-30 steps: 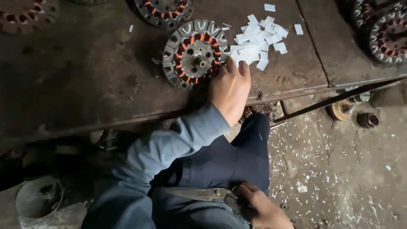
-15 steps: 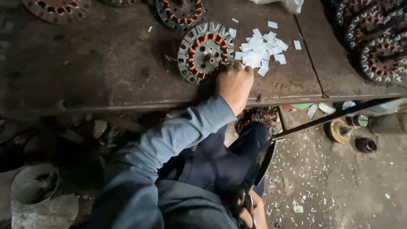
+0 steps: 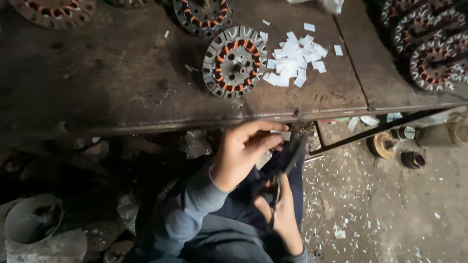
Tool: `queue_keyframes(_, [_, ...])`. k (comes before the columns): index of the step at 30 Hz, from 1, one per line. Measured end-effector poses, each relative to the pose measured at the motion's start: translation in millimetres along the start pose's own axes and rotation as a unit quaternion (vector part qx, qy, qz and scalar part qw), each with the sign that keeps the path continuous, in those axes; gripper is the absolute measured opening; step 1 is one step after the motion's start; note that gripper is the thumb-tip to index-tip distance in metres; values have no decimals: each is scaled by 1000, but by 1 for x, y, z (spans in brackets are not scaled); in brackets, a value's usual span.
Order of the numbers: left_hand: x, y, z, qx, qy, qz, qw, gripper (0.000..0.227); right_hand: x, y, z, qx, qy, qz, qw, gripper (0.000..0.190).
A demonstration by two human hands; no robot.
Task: The person cuts small white rectangular pieces with shears and inserts them into the slots of a circular motor stator. The person repeatedly picks up pieces, cuts them to size, and places them into the stator slots on the workbench.
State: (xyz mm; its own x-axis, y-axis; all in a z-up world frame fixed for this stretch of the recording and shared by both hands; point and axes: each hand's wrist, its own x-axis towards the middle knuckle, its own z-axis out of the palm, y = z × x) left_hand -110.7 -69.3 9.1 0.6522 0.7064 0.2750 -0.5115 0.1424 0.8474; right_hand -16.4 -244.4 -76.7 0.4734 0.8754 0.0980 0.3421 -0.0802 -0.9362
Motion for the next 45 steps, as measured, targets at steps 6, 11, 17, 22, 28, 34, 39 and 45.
queue_keyframes(6, [-11, 20, -11, -1, 28, -10, 1000, 27, 27, -36, 9, -18, -12, -38, 999, 62])
queue_keyframes(11, [-13, 24, -21, -46, 31, -5, 998, 23, 30, -36, 18, 66, -8, 22, 998, 37])
queue_keyframes(17, [-17, 29, -31, -27, 29, -8, 999, 16, 19, -19, 29, 2, 87, -40, 995, 13])
queue_keyframes(22, [-17, 33, -32, -63, 56, -38, 996, 18, 7, 0, 37, 69, 44, -4, 997, 13])
queue_keyframes(28, [-27, 65, -54, 73, 120, 98, 985, 17, -14, 18, 4, 113, -108, 97, 983, 48])
queue_keyframes(34, [-36, 79, -70, 91, 154, 21, 984, 22, -44, -34, -31, -152, -152, -41, 976, 43])
queue_keyframes(39, [-34, 45, -36, 95, 50, 56, 993, 14, 3, -76, -23, -150, -164, -74, 972, 37])
queue_keyframes(45, [-37, 51, -21, 154, 24, 20, 988, 15, 34, -104, 7, 106, 121, 0, 987, 16])
